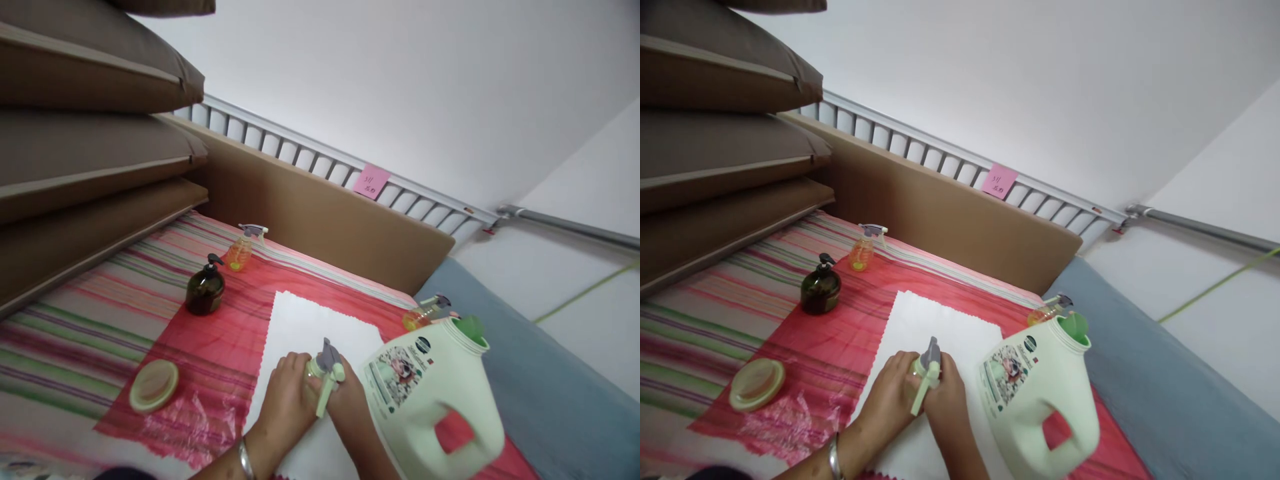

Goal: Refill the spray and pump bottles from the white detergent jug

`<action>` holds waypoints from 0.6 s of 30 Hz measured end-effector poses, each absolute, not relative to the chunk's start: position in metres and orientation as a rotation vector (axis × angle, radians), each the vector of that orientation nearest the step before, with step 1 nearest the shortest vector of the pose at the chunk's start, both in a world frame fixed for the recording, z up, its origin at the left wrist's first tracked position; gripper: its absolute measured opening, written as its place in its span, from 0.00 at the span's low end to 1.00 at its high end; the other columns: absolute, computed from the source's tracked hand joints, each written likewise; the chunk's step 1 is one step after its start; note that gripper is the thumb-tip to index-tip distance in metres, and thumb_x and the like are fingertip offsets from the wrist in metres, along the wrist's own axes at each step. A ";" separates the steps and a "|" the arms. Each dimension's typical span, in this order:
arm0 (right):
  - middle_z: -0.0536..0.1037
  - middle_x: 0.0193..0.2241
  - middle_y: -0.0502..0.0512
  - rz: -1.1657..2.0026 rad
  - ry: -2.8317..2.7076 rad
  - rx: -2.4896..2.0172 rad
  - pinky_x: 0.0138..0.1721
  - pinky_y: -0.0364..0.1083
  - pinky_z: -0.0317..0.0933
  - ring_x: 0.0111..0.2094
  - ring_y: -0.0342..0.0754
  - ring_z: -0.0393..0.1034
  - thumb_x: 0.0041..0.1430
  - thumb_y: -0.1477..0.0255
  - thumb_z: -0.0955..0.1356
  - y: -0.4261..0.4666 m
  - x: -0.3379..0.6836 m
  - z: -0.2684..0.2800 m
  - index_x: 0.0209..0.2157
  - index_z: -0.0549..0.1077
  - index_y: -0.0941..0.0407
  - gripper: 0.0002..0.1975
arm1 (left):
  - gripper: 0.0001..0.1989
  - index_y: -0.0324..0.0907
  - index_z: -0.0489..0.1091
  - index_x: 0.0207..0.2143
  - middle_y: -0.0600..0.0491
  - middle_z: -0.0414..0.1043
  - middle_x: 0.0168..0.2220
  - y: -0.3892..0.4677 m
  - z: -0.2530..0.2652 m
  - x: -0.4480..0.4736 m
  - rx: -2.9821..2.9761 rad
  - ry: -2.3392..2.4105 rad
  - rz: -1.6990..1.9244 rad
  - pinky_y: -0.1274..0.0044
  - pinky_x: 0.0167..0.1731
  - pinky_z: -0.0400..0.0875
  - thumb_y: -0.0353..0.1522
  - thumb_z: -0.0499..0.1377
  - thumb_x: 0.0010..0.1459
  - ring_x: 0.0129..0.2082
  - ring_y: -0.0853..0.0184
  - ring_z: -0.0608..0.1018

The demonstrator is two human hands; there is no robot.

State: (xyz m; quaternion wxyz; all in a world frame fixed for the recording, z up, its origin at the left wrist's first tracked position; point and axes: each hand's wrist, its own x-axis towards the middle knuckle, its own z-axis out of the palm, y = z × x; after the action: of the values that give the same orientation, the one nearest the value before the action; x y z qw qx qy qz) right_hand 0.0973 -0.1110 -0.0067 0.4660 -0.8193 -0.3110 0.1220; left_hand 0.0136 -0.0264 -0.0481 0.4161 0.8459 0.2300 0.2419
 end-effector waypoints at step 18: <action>0.76 0.30 0.50 0.357 -0.859 -1.975 0.37 0.47 0.63 0.34 0.52 0.70 0.45 0.68 0.67 -0.113 0.102 -0.009 0.32 0.72 0.54 0.09 | 0.17 0.38 0.66 0.46 0.44 0.70 0.40 -0.021 -0.045 0.010 2.080 0.571 0.569 0.65 0.44 0.68 0.30 0.54 0.52 0.42 0.56 0.72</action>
State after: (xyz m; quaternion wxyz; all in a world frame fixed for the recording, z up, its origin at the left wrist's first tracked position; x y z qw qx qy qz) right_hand 0.1020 -0.1126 -0.0091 0.4612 -0.8028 -0.3490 0.1453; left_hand 0.0101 -0.0214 -0.0453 0.4399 0.8374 0.2299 0.2290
